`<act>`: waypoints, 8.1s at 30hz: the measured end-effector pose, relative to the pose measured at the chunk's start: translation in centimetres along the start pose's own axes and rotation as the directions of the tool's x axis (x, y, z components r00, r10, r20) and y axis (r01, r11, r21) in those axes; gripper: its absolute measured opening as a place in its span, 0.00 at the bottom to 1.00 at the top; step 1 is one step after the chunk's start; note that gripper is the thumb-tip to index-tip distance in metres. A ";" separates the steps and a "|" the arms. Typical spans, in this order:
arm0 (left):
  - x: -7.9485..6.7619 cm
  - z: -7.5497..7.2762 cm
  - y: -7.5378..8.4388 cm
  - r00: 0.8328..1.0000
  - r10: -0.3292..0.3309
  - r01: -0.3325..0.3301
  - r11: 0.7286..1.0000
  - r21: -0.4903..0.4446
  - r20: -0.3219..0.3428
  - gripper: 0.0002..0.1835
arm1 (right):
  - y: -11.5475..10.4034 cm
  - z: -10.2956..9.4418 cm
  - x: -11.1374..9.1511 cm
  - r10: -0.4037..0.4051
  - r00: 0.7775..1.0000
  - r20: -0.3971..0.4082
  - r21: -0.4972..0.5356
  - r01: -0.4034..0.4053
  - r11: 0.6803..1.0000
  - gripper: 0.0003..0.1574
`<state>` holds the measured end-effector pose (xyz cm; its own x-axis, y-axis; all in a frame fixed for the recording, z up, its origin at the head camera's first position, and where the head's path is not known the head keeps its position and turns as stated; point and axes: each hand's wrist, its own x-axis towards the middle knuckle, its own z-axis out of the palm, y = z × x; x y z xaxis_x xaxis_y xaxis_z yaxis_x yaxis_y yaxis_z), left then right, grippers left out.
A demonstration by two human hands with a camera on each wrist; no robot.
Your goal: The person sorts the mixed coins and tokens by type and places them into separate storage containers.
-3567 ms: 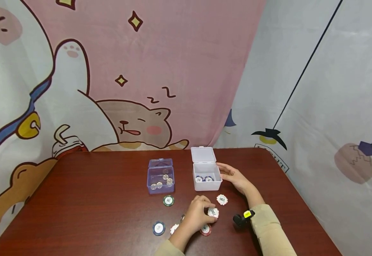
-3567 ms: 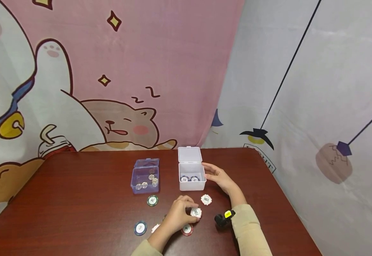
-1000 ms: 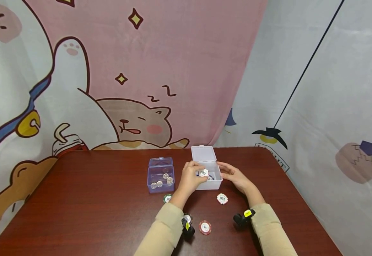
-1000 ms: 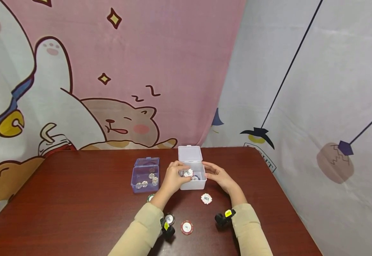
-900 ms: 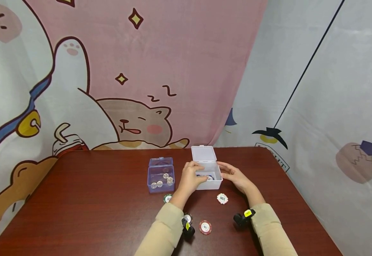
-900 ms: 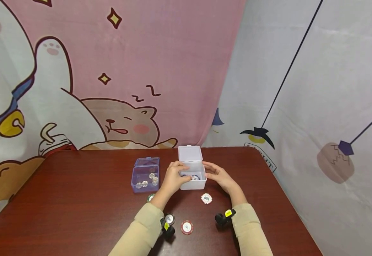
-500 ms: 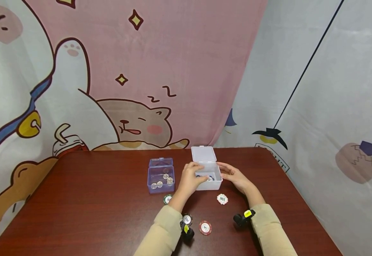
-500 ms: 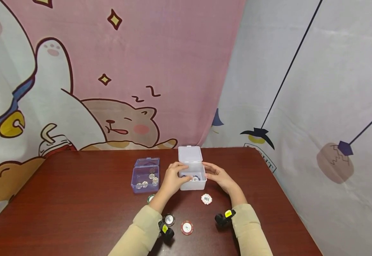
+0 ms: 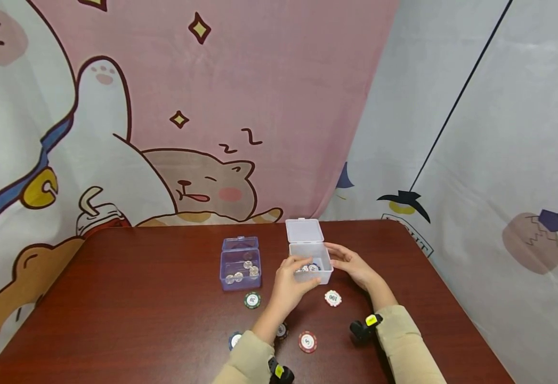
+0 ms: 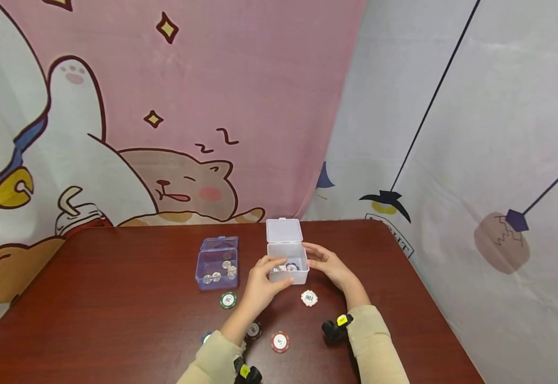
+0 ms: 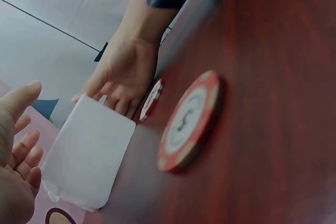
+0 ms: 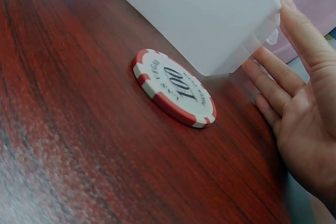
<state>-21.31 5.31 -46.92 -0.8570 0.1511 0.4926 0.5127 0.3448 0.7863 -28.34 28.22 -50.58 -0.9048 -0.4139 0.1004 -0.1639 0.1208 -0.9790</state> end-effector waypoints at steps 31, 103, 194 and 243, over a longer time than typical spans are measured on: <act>-2.9 3.6 -0.6 0.956 0.078 -0.100 0.993 0.062 0.284 0.24 | 0.0 0.0 0.1 -0.003 1.000 -0.004 0.023 0.004 1.000 0.31; -2.7 1.4 0.6 0.979 0.060 -0.076 0.994 0.079 0.196 0.19 | 0.1 0.0 0.0 -0.046 0.999 0.024 0.016 0.046 0.999 0.31; 2.5 -2.9 -0.3 0.999 0.018 -0.015 0.997 0.079 -0.036 0.25 | -1.2 0.5 -0.1 0.041 0.999 -0.012 -0.008 -0.041 0.999 0.31; -5.8 -11.7 -2.6 0.996 0.034 -0.047 0.988 0.149 0.084 0.26 | -2.5 1.0 -0.4 0.045 0.999 -0.006 -0.002 -0.045 0.999 0.31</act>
<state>-17.07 -7.27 -47.44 -0.8401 0.2406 0.4862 0.5390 0.4718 0.6978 -27.13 27.19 -48.35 -0.9137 -0.4025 0.0569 -0.1234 0.1414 -0.9822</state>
